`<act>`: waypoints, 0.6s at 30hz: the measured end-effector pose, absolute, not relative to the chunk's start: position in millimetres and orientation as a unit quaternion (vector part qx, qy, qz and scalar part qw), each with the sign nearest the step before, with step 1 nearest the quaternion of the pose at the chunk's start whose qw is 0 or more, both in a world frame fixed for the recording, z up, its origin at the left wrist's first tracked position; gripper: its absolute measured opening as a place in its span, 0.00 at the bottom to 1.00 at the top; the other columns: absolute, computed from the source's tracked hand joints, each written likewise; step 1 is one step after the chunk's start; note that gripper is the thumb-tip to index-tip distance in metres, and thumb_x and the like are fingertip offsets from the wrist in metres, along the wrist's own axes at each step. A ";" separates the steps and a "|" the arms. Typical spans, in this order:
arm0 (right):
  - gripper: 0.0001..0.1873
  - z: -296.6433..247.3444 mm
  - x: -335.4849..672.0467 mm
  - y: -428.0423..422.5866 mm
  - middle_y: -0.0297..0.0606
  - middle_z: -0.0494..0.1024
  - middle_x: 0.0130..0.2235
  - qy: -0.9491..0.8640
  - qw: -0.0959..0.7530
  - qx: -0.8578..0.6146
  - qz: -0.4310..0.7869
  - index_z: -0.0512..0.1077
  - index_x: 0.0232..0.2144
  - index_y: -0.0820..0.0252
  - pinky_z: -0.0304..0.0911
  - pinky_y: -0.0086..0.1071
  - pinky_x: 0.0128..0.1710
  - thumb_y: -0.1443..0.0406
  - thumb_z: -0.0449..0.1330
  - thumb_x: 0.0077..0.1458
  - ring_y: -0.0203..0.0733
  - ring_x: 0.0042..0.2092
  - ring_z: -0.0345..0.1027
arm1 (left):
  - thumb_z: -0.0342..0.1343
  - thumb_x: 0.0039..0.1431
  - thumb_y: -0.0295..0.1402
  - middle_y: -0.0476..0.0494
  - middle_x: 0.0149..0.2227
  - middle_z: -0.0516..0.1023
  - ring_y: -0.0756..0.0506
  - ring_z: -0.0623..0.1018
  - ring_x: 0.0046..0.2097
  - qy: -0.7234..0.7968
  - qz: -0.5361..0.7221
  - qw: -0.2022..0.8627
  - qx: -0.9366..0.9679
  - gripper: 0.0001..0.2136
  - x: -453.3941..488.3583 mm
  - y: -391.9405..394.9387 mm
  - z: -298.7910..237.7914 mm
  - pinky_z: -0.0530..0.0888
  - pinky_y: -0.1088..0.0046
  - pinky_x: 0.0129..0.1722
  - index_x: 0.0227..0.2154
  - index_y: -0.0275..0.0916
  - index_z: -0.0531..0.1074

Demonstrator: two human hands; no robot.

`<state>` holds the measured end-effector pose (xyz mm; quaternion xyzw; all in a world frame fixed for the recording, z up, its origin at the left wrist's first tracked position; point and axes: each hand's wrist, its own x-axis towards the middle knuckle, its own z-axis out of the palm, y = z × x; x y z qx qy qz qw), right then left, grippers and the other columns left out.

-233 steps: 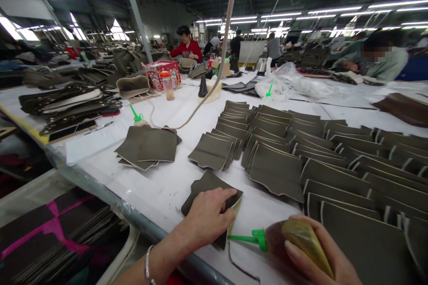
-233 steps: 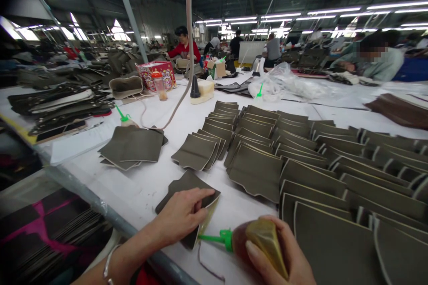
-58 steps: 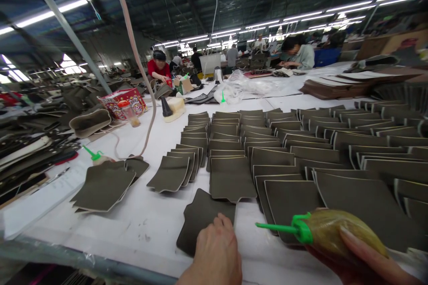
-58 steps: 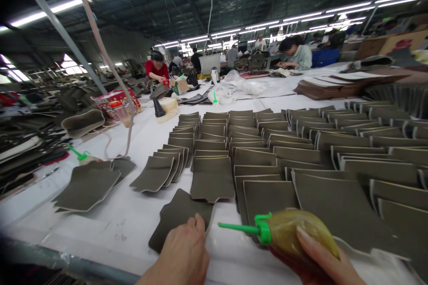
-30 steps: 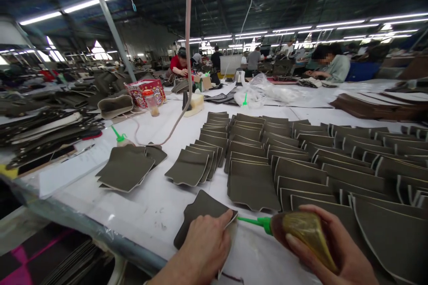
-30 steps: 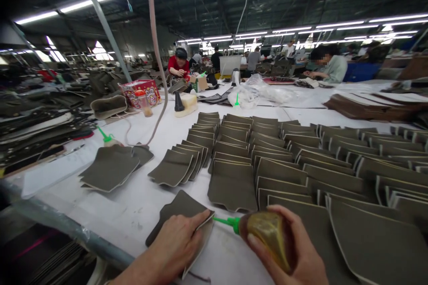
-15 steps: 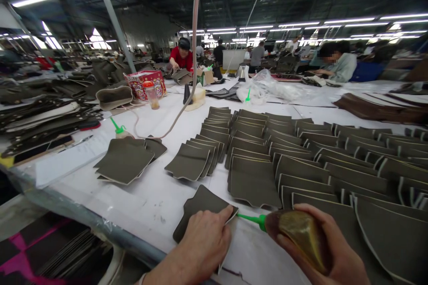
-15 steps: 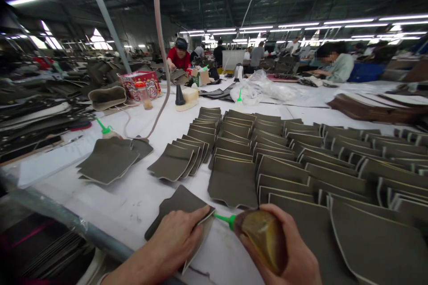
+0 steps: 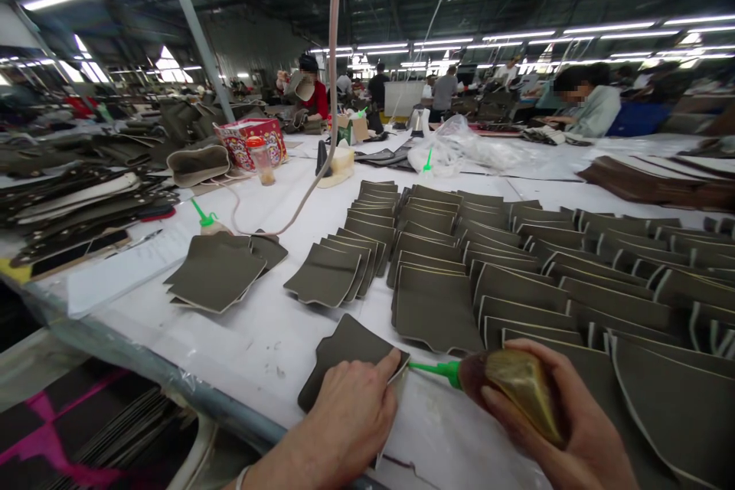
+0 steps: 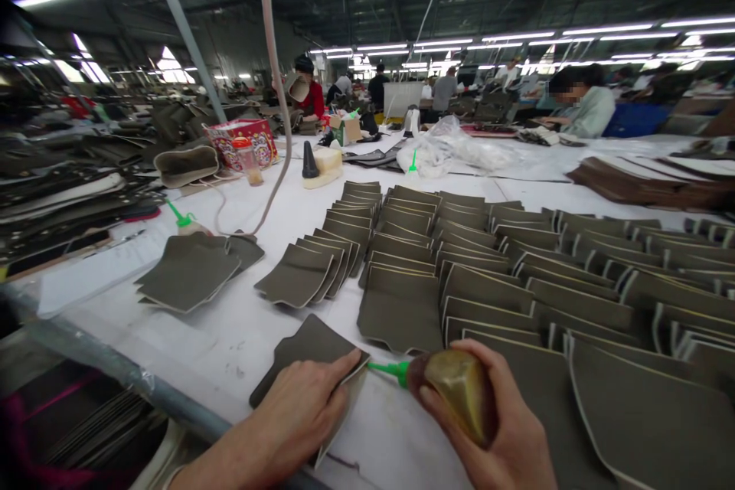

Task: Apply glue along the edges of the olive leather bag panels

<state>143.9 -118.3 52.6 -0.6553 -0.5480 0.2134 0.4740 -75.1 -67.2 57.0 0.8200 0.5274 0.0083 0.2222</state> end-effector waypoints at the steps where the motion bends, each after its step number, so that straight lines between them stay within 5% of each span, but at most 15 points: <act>1: 0.24 50.5 146.2 -118.3 0.29 0.74 0.42 -0.549 0.472 -0.655 0.216 0.66 0.48 0.48 0.63 0.32 0.39 0.46 0.63 0.54 0.45 0.40 0.71 | 0.42 0.61 0.30 0.37 0.41 0.82 0.32 0.81 0.42 0.527 0.008 0.224 0.820 0.24 -75.3 -67.4 57.1 0.76 0.51 0.43 0.60 0.44 0.66; 7: 0.27 31.4 166.6 -120.4 0.32 0.77 0.41 -0.582 0.421 -0.605 0.344 0.63 0.50 0.51 0.67 0.30 0.39 0.47 0.64 0.55 0.47 0.40 0.73 | 0.41 0.63 0.32 0.36 0.42 0.82 0.32 0.81 0.42 0.526 0.012 0.223 0.821 0.24 -75.9 -69.2 55.3 0.76 0.50 0.42 0.62 0.42 0.64; 18: 0.28 35.5 158.0 -130.1 0.33 0.77 0.41 -0.542 0.432 -0.615 0.375 0.64 0.50 0.52 0.67 0.30 0.39 0.48 0.65 0.53 0.48 0.41 0.73 | 0.40 0.64 0.31 0.38 0.43 0.81 0.35 0.81 0.44 0.518 0.001 0.228 0.825 0.25 -79.3 -71.0 55.3 0.76 0.55 0.44 0.64 0.41 0.60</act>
